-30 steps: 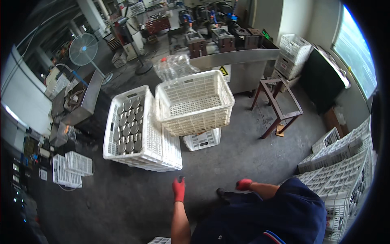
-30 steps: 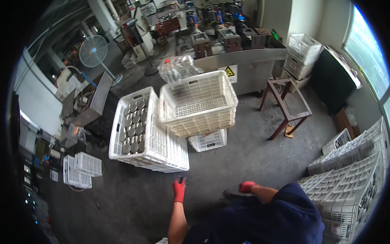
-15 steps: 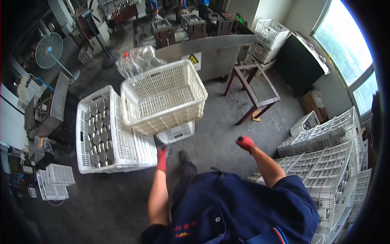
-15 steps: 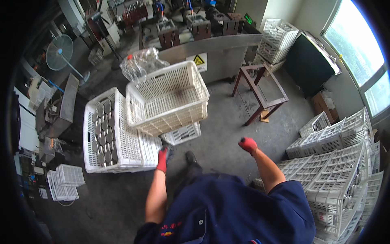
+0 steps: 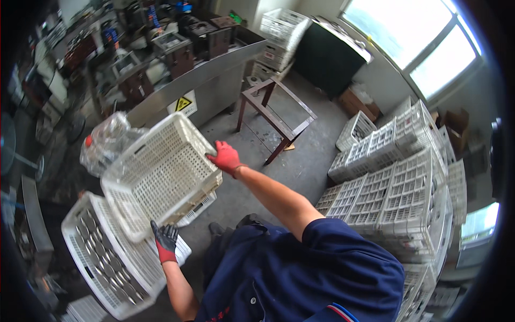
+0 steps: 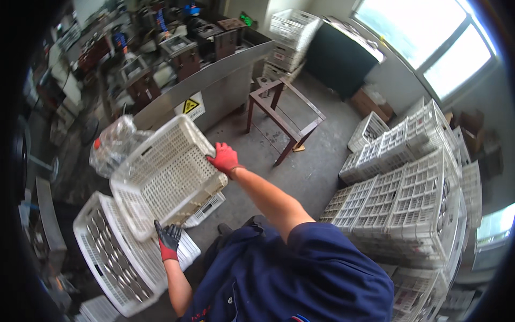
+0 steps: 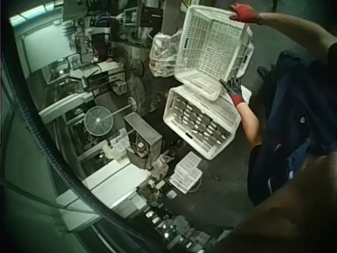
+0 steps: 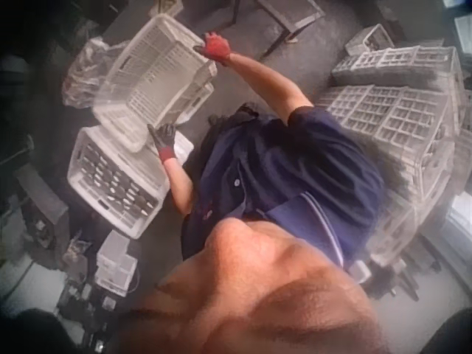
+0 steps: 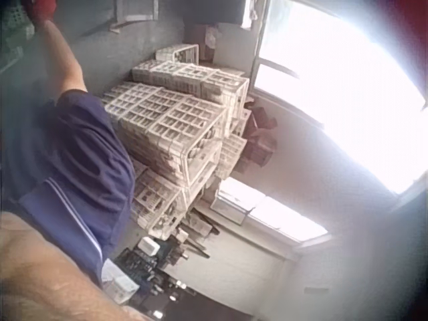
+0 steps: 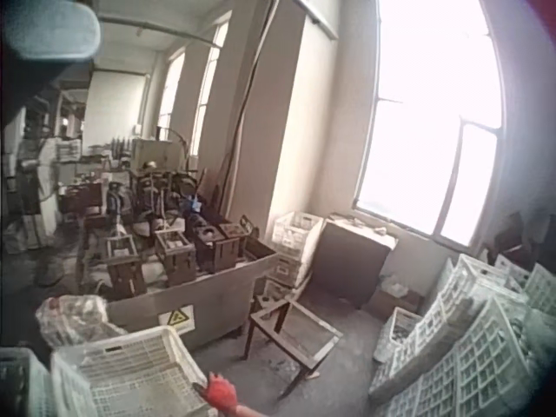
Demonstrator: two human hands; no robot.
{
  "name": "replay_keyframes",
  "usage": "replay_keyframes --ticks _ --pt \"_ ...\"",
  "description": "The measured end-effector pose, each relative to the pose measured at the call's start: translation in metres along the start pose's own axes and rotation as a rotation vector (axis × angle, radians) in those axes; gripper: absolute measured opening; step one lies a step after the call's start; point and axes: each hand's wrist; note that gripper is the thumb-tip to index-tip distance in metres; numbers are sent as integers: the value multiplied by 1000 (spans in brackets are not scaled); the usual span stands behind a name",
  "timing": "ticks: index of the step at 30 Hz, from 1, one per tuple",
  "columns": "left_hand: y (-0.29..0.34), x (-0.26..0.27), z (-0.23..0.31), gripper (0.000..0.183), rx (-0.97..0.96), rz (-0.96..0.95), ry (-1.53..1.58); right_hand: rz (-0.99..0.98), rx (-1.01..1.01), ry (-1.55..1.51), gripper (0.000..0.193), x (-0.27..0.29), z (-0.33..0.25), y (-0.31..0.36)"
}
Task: The person processes metal parts by loading them into machine fixtures, operating the controls, and placing the finished parts into a plastic crate. They then carry the filled crate away, set an empty crate onto a stand, and machine additional metal parts.
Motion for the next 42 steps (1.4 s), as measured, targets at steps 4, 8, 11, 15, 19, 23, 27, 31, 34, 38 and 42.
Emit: replay_keyframes --ticks 4,8,11,15,19,23,27,31,34,38,42 --pt "-19 -12 19 109 111 58 31 -28 -65 -51 76 -29 -3 -24" --pt "-37 -16 16 85 112 113 159 -154 -128 -284 79 -36 18 -50" --pt "-36 -13 20 57 151 168 236 -248 -149 -405 74 -40 36 -72" --pt "-19 -77 -2 45 65 148 236 -304 -171 -414 62 -43 96 -108" --pt "30 -183 -60 40 -109 264 143 -483 -184 -445 59 -17 191 -130" --pt "83 -308 -95 37 -53 322 119 -445 -172 -592 76 80 273 -89" --pt "46 -381 -106 41 35 197 -97 -281 -270 -654 71 190 359 -51" --pt "-14 -490 -119 40 97 44 -337 28 -378 -585 65 268 444 5" --pt "-51 -585 -129 37 116 -148 -429 249 -514 -476 63 316 470 36" --pt "-161 -686 -135 35 141 -348 -521 771 -648 -1086 53 314 514 55" --pt "-181 -774 -124 35 43 -311 -818 866 -585 -1139 36 290 555 28"
Point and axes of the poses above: each hand's wrist, its own y-axis away from the middle knuckle, its own x-axis out of the back of the hand, z = x × y, and after that the axes turned 14 degrees about x, right-handed
